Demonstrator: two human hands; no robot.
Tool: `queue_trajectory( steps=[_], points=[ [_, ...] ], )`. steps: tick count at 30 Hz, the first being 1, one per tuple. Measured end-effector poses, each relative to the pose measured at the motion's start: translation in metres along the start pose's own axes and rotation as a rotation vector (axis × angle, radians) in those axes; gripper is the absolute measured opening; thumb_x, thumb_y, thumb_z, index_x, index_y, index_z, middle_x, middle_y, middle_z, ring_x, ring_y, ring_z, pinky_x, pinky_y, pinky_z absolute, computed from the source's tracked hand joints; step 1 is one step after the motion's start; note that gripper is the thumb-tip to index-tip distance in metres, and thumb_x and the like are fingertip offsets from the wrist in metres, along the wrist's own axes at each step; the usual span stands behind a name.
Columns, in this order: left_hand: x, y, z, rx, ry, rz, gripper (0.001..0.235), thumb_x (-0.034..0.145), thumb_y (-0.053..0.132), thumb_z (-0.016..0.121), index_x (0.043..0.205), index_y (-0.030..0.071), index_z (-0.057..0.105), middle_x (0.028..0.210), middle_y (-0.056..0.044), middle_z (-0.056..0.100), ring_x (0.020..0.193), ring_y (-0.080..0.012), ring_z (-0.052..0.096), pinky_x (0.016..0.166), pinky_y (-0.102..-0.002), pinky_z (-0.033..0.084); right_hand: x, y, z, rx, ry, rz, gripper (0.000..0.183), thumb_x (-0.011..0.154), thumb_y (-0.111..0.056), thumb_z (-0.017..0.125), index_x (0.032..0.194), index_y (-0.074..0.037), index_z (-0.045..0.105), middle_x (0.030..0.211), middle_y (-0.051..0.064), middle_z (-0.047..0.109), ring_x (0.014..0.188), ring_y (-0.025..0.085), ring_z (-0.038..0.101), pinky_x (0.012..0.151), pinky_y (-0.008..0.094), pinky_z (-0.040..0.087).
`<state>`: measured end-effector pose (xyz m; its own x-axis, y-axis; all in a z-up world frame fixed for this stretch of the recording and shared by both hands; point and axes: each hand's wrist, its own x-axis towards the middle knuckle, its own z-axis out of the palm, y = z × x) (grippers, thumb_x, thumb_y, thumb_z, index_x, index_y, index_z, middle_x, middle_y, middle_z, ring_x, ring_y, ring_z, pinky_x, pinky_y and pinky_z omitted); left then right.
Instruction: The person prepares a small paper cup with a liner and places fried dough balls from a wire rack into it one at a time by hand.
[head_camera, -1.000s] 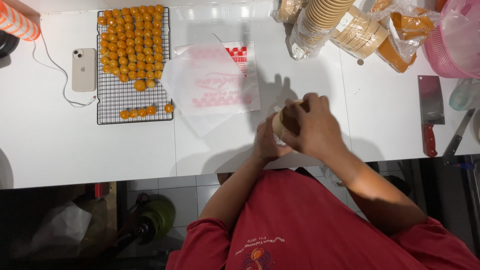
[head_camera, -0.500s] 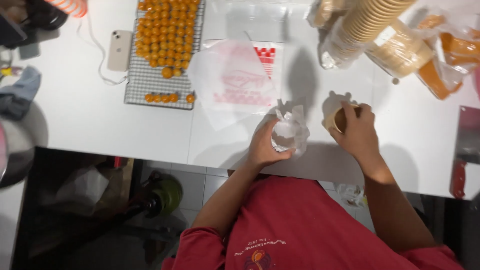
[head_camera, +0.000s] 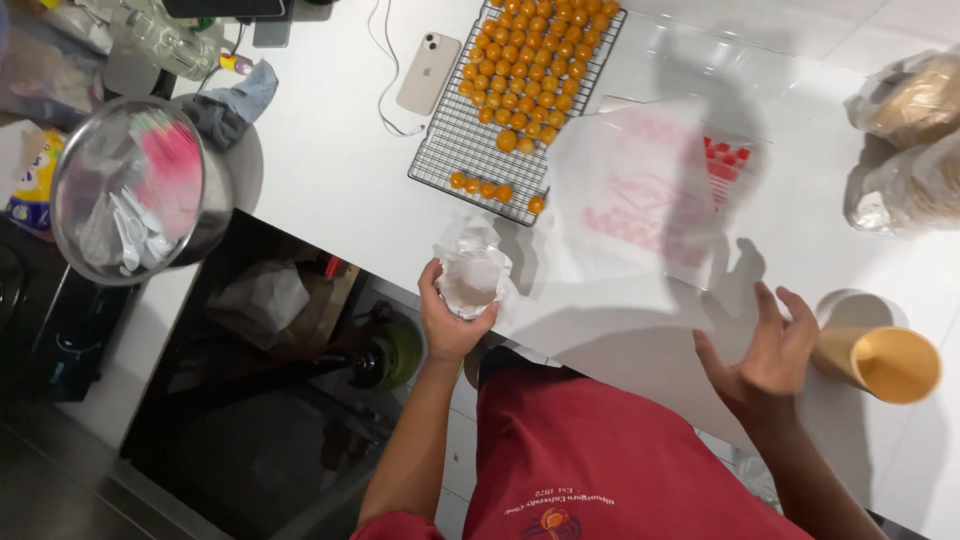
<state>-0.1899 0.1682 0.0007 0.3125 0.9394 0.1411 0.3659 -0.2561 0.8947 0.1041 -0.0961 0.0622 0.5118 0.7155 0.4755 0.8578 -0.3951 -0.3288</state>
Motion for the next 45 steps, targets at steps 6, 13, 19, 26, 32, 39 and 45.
queue_trajectory(
  steps=[6, 13, 19, 26, 32, 39, 45],
  points=[
    [0.087, -0.078, -0.067, -0.066, 0.027, 0.226, 0.107, 0.066, 0.032, 0.092, 0.148, -0.005, 0.034, 0.143, -0.021, 0.047, 0.134, -0.0333, 0.051, 0.110, -0.042, 0.049, 0.040, -0.105, 0.077, 0.092, -0.169, 0.207, 0.081, 0.082, -0.028, 0.081, 0.150, 0.004, 0.051, 0.143, 0.024, 0.041, 0.137, 0.040, 0.047, 0.091, 0.053, 0.057],
    [0.163, -0.147, -0.103, -0.194, -0.250, 0.195, 0.117, 0.050, 0.032, 0.098, 0.148, -0.001, 0.042, 0.132, -0.026, 0.061, 0.124, -0.0405, 0.062, 0.109, -0.048, 0.047, 0.103, -0.242, 0.139, 0.105, -0.085, 0.314, 0.068, 0.083, -0.019, 0.084, 0.142, 0.003, 0.056, 0.127, 0.026, 0.051, 0.121, 0.049, 0.059, 0.096, 0.054, 0.054],
    [0.196, -0.144, -0.108, -0.262, -0.395, 0.299, 0.147, 0.035, 0.055, 0.103, 0.150, -0.007, 0.035, 0.135, -0.026, 0.059, 0.125, -0.0379, 0.061, 0.112, -0.042, 0.045, 0.152, -0.289, 0.150, 0.031, -0.083, 0.442, 0.042, 0.091, -0.011, 0.080, 0.127, 0.007, 0.068, 0.115, 0.026, 0.063, 0.112, 0.043, 0.066, 0.090, 0.047, 0.057],
    [0.226, -0.160, -0.118, 0.197, -0.671, 0.548, 0.124, 0.045, 0.066, 0.090, 0.141, -0.002, 0.051, 0.135, -0.019, 0.064, 0.128, -0.0343, 0.060, 0.109, -0.043, 0.044, 0.171, -0.205, 0.248, -0.013, 0.160, 0.221, 0.025, 0.086, -0.010, 0.087, 0.110, -0.013, 0.080, 0.094, 0.003, 0.074, 0.092, 0.025, 0.071, 0.085, 0.037, 0.057],
    [0.231, -0.162, -0.118, 0.269, -0.718, 0.674, 0.105, 0.050, 0.047, 0.092, 0.141, 0.009, 0.055, 0.136, -0.008, 0.064, 0.137, -0.0273, 0.053, 0.111, -0.042, 0.039, 0.254, -0.225, 0.305, -0.235, -0.221, 0.247, 0.035, 0.084, -0.032, 0.087, 0.108, -0.010, 0.075, 0.099, 0.008, 0.067, 0.105, 0.028, 0.061, 0.090, 0.038, 0.047],
    [0.238, -0.153, -0.121, 0.207, -0.712, 0.692, 0.097, 0.051, 0.046, 0.092, 0.135, 0.011, 0.059, 0.135, -0.006, 0.063, 0.134, -0.0307, 0.055, 0.108, -0.044, 0.044, 0.274, -0.226, 0.312, -0.432, -0.425, 0.120, 0.039, 0.085, -0.033, 0.084, 0.118, -0.017, 0.070, 0.107, 0.005, 0.060, 0.108, 0.025, 0.059, 0.094, 0.037, 0.047],
    [0.235, -0.163, -0.116, 0.209, -0.712, 0.677, 0.093, 0.054, 0.050, 0.090, 0.132, 0.011, 0.059, 0.133, -0.005, 0.063, 0.133, -0.0296, 0.055, 0.104, -0.045, 0.046, 0.283, -0.227, 0.310, -0.354, -0.674, 0.214, 0.027, 0.100, -0.021, 0.066, 0.127, -0.020, 0.065, 0.122, 0.008, 0.056, 0.118, 0.027, 0.058, 0.099, 0.039, 0.047]
  ],
)
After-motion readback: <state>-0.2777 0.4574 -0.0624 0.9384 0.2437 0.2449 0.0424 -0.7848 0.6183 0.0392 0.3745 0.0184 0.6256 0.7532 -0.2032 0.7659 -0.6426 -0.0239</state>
